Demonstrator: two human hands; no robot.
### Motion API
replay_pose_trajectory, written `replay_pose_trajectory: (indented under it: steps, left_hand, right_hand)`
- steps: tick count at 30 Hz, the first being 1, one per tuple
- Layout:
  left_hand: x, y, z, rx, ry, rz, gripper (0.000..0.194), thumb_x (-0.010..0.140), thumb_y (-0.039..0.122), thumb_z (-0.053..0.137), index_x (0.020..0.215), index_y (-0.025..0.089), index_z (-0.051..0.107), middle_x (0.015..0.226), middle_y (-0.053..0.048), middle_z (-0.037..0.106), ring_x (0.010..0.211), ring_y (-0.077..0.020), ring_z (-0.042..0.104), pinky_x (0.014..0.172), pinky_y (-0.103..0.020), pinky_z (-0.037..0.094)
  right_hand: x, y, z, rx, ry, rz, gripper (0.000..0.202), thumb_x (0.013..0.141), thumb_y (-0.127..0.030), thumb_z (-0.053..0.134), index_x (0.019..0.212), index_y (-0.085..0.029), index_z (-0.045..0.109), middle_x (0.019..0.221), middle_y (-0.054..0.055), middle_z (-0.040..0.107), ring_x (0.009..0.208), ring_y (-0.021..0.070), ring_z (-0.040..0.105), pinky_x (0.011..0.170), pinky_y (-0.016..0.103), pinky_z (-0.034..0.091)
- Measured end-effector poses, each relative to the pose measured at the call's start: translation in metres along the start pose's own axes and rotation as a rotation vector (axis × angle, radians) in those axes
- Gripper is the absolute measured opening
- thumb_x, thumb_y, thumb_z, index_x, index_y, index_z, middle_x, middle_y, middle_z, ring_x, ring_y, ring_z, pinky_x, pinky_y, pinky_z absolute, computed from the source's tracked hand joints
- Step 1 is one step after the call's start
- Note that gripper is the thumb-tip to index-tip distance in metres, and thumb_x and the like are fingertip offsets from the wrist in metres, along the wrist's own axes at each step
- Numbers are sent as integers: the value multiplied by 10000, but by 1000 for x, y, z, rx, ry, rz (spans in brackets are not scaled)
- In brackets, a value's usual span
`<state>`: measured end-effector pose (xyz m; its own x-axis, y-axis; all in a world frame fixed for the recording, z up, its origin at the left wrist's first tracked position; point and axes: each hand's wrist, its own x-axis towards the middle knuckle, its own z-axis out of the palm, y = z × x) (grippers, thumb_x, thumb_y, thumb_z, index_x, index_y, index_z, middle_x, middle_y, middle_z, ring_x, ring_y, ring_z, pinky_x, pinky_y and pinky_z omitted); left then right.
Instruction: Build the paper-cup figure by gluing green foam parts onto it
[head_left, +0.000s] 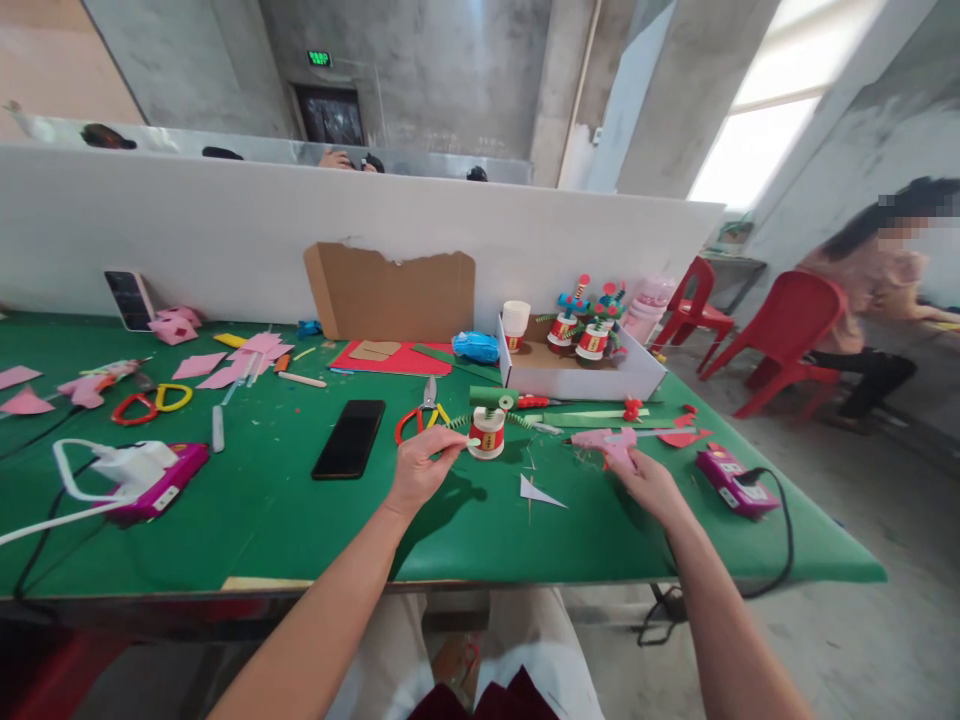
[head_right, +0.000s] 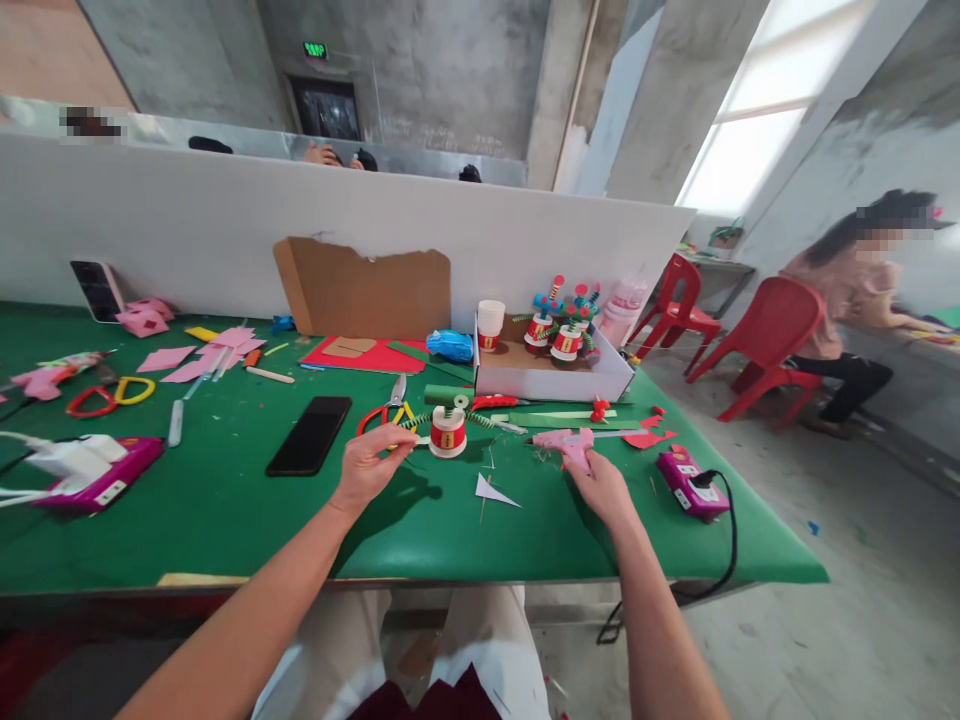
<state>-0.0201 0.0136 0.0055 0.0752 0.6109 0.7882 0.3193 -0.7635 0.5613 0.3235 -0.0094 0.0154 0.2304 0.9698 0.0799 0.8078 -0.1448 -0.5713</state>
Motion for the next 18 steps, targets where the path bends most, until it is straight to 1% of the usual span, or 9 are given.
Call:
replay_pose_trajectory:
  steps: [2, 4, 7, 9, 10, 11, 14, 16, 18]
  left_hand:
    - [0, 0, 0, 8, -2, -8, 118, 843, 179, 613, 796, 210, 717, 754, -22, 732, 685, -130, 669, 674, -230, 534]
    - [-1, 0, 0, 12, 2, -20, 121, 841, 182, 611, 791, 209, 718, 755, -23, 733, 687, -130, 669, 679, -230, 536]
    - [-1, 0, 1, 21, 4, -60, 124, 832, 176, 608, 786, 206, 719, 755, -23, 733, 691, -130, 666, 685, -229, 533]
    - [0, 0, 1, 31, 4, -99, 125, 825, 183, 607, 779, 205, 721, 748, -24, 731, 689, -132, 664, 681, -231, 532]
    - [0, 1, 1, 32, 5, -113, 125, 821, 188, 606, 775, 205, 721, 741, -25, 729, 684, -134, 662, 674, -232, 531]
    - [0, 1, 1, 31, 8, -121, 123, 817, 193, 607, 770, 204, 721, 734, -25, 727, 678, -135, 660, 668, -232, 531]
    - [0, 3, 1, 26, 15, -138, 120, 807, 203, 608, 756, 203, 717, 717, -22, 722, 655, -134, 653, 637, -226, 529]
    - [0, 3, 0, 41, 27, -175, 108, 798, 223, 618, 745, 205, 711, 708, -17, 719, 636, -134, 648, 614, -222, 528]
    - [0, 3, 0, 47, 50, -236, 97, 788, 247, 631, 741, 205, 705, 701, -11, 718, 614, -132, 645, 599, -221, 531]
  right_hand:
    - [4, 8, 4, -159, 68, -41, 291, 784, -424, 489, 577, -226, 434, 582, 33, 548, 597, 181, 527, 566, 280, 365]
    - [4, 8, 8, -260, 154, -57, 267, 798, -420, 492, 623, -219, 479, 670, 80, 597, 690, 222, 569, 630, 308, 400]
    - [1, -9, 14, -240, 369, -54, 277, 782, -463, 532, 770, -190, 574, 833, 133, 628, 828, 270, 580, 715, 354, 424]
    - [2, -33, 20, -44, 503, -70, 326, 784, -504, 523, 833, -190, 598, 899, 129, 630, 871, 265, 567, 734, 355, 430]
    - [4, -49, 24, 106, 523, -81, 351, 787, -532, 510, 813, -194, 599, 875, 115, 629, 833, 248, 563, 716, 346, 432]
    - [6, -65, 30, 290, 490, -75, 378, 787, -562, 500, 787, -198, 601, 805, 88, 623, 747, 219, 554, 667, 326, 431]
    - [16, -115, 52, 860, 239, 0, 477, 759, -661, 490, 746, -201, 613, 606, 15, 562, 503, 143, 446, 481, 273, 341]
    - [21, -140, 67, 1048, 254, 37, 517, 748, -696, 475, 665, -199, 593, 533, -5, 515, 447, 117, 377, 441, 262, 280]
    - [21, -153, 82, 1100, 281, 28, 533, 771, -695, 449, 604, -203, 568, 451, -35, 421, 427, 111, 333, 439, 259, 256]
